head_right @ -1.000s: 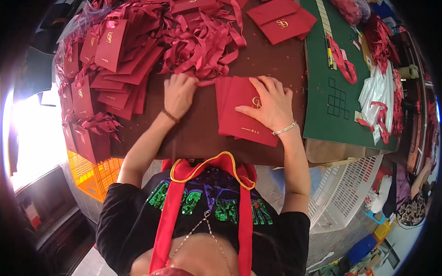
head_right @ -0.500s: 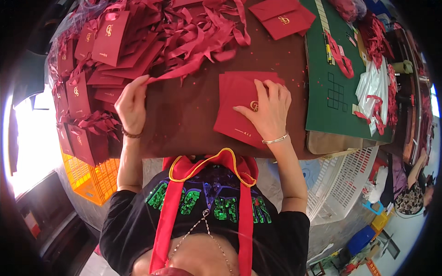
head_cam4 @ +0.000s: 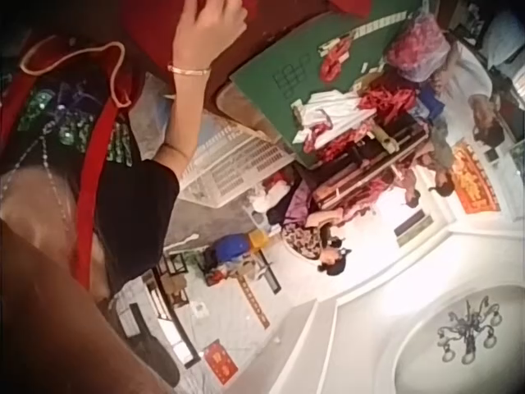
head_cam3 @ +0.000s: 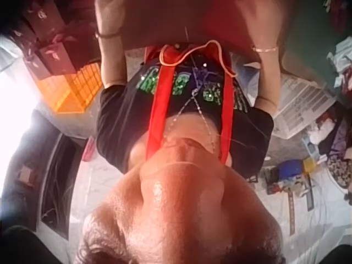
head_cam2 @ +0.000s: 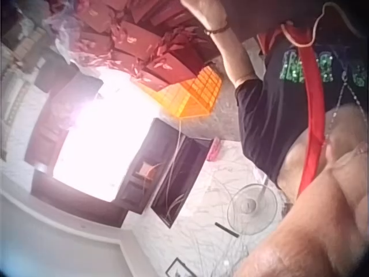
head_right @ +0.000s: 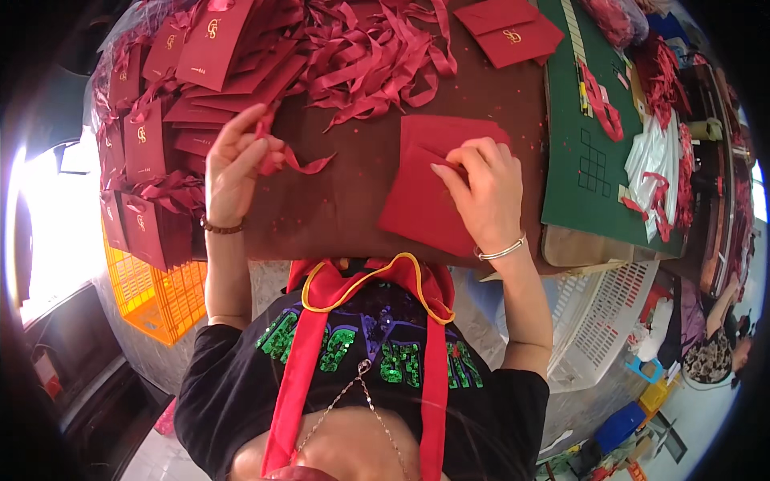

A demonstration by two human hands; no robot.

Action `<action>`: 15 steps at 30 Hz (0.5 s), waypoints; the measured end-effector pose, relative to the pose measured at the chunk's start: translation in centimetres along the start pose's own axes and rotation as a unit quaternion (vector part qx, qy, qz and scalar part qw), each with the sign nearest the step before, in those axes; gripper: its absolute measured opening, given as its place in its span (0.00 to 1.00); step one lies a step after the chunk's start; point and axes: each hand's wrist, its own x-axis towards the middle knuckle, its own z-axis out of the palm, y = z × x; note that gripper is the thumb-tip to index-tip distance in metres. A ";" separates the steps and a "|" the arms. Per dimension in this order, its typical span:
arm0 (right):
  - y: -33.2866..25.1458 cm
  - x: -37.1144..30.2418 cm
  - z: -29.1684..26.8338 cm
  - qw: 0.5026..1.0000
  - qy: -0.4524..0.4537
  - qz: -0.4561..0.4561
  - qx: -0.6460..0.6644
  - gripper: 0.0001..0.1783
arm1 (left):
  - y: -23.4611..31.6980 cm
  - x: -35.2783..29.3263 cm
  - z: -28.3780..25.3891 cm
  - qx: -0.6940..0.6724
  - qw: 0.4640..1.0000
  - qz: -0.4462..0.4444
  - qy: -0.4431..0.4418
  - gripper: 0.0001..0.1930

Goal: The person ties decorative red ribbons onto red gift envelopes by hand.

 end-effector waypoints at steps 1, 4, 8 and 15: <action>-0.7 0.2 -0.1 1.000 0.002 -0.011 0.011 0.10 | -1.0 0.3 -0.2 -0.036 0.998 -0.030 -0.031 0.16; -2.4 0.2 -0.3 0.992 -0.020 -0.033 0.117 0.09 | -2.5 0.2 -0.1 -0.087 0.993 -0.065 -0.049 0.14; -3.9 0.2 0.9 0.950 -0.144 0.023 0.277 0.08 | -2.8 -0.4 0.2 -0.106 0.990 -0.067 -0.060 0.13; -4.2 0.0 6.7 0.963 -0.133 -0.027 0.234 0.07 | -4.3 -2.6 -0.5 -0.074 0.991 -0.094 -0.061 0.12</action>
